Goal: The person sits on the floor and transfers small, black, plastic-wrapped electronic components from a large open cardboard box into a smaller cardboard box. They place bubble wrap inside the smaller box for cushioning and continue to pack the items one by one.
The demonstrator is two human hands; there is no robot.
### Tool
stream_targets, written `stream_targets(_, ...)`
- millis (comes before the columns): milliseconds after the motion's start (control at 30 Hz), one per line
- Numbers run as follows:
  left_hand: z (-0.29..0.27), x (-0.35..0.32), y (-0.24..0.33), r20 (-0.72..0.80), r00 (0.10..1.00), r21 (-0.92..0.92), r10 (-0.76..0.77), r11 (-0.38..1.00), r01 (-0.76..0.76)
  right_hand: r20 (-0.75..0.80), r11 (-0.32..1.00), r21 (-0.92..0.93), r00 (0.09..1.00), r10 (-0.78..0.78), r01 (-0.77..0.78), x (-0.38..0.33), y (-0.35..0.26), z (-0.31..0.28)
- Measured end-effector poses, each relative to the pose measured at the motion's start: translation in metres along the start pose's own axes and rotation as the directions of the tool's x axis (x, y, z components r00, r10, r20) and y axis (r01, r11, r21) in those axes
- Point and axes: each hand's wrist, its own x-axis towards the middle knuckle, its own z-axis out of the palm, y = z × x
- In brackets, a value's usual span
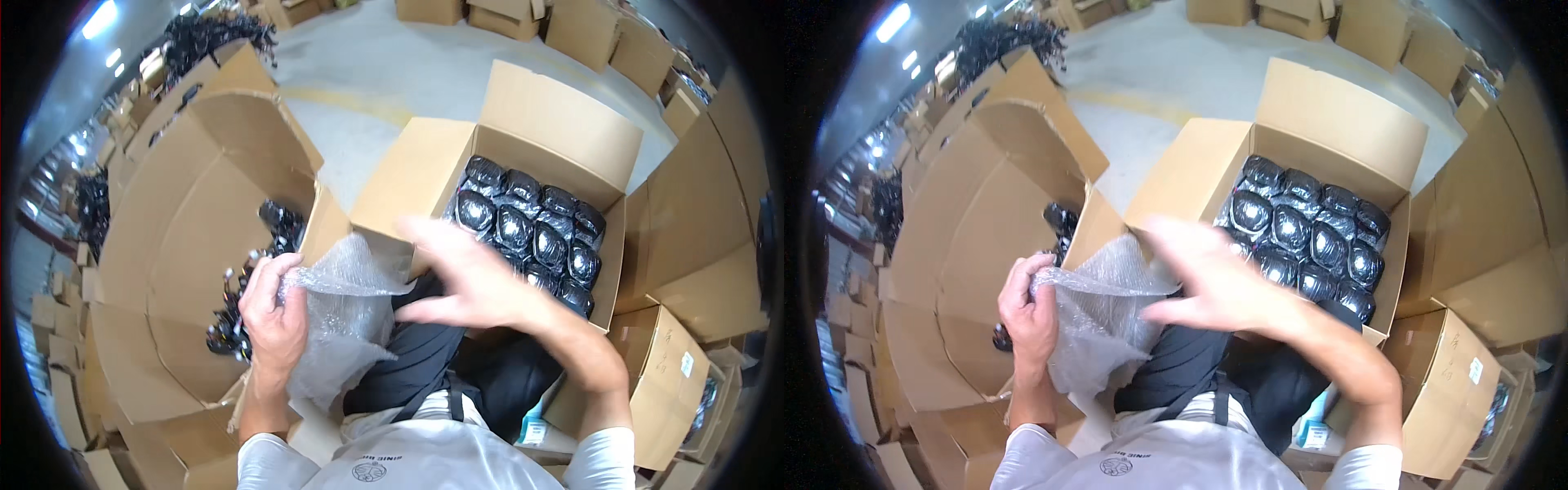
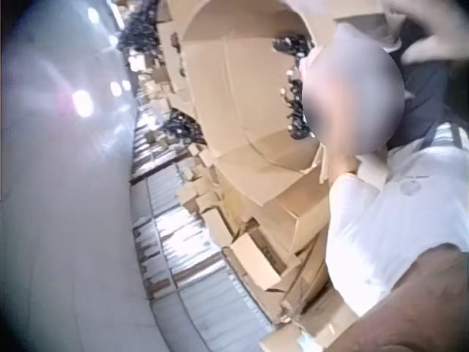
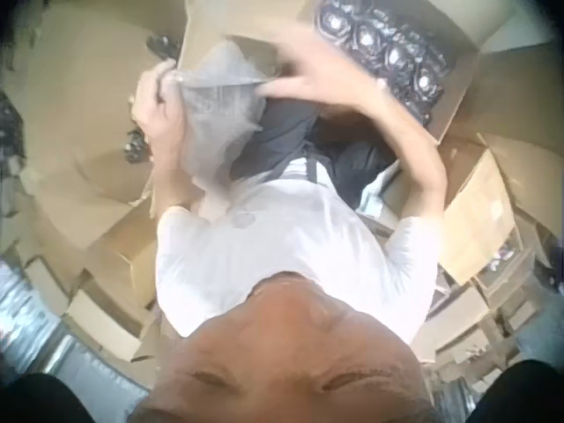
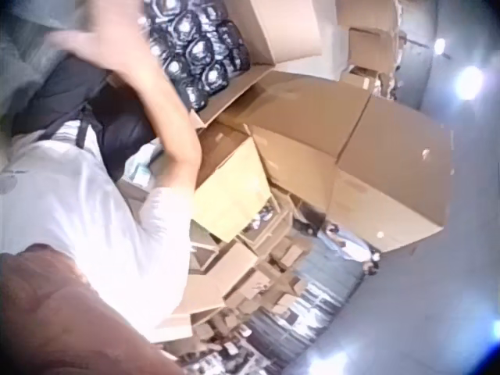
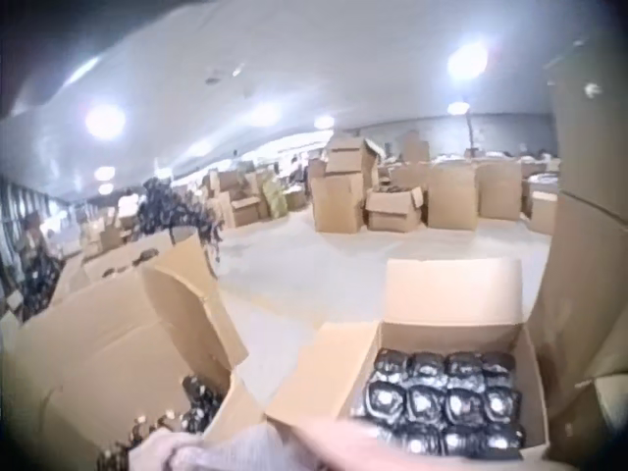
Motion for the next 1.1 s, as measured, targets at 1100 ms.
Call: stream_targets(1100, 0.368, 0.043, -0.072, 0.849, 0.331, 0.064, 0.411, 0.543, -0.837, -0.164, 0.159, -0.878, 0.595, 0.787, -0.452, -0.327, 0.178, -0.072)
